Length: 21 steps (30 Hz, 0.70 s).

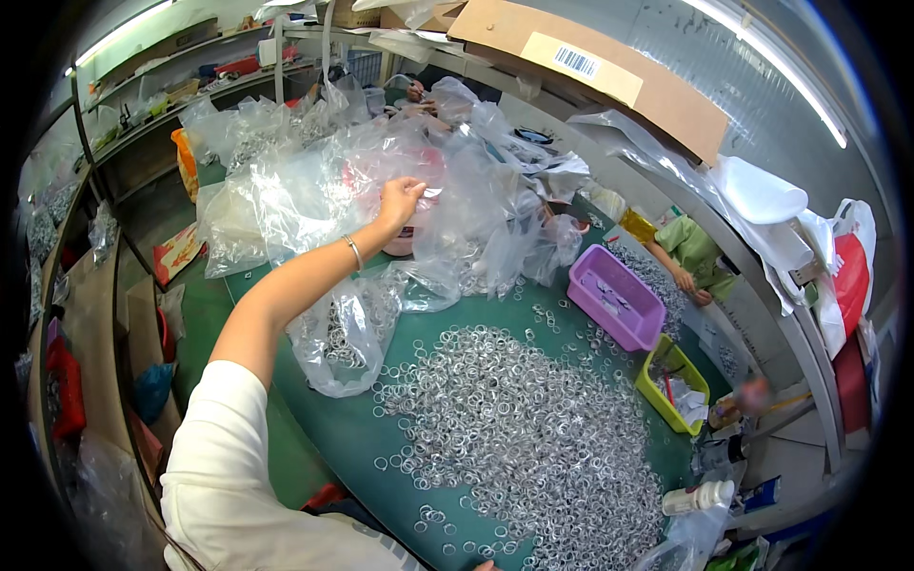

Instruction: The person sorts through a pile of small metal rings by hand on a workbench, picking them up individually and placing them into plastic bags and onto separate sections of the table.

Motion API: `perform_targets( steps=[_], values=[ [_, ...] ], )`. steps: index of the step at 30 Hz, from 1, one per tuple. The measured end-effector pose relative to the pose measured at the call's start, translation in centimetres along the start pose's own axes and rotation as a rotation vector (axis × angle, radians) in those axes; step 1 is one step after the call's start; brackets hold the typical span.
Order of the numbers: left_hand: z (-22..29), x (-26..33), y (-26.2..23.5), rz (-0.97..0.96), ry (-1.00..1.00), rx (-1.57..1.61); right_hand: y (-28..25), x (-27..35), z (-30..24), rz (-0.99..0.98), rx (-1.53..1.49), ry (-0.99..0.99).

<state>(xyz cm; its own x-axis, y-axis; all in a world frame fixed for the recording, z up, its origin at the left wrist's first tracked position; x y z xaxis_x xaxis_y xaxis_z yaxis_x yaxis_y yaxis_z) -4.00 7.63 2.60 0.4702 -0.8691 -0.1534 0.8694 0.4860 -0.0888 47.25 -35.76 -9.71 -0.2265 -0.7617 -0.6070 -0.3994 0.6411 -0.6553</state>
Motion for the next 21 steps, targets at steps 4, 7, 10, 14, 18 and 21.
perform_targets(
  steps=[4, 7, 10, 14, 18, 21],
  values=[
    [2.4, 4.5, 2.1, -0.118, -0.091, 0.579, 0.4, 0.4, 1.4, 0.013, -0.022, 0.059],
    [3.3, 11.4, 4.8, -0.333, -0.184, 0.726, 2.9, 1.8, 6.7, -0.097, -0.222, 0.322],
    [2.8, 17.9, 6.4, -0.508, -0.255, 0.727, 5.4, 0.6, 7.0, -0.194, -0.740, 0.540],
    [1.3, 26.9, 8.8, -0.596, -0.391, 0.846, 8.7, -5.1, -4.6, -0.485, -1.586, 0.617],
    [-1.3, 32.6, 10.3, -0.590, -0.490, 0.899, 9.3, -6.3, -8.7, -0.591, -1.873, 0.736],
    [-2.3, 35.9, 11.2, -0.694, -0.517, 0.952, 9.3, -6.0, -7.2, -0.542, -1.845, 0.770]
  ],
)
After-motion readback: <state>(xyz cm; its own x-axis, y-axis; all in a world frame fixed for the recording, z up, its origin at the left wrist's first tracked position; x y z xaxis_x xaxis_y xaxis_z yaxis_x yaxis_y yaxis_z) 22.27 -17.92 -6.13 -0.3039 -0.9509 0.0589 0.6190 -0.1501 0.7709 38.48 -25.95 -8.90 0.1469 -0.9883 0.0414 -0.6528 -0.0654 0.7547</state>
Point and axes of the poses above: each hand's wrist, its own x-axis away from the middle knuckle, its own y-axis out of the palm, z = x × y, the point moved 9 cm from there along -x, towards the middle knuckle, and after that the axes turned 8 degrees about -y, right-handed, at the moved point
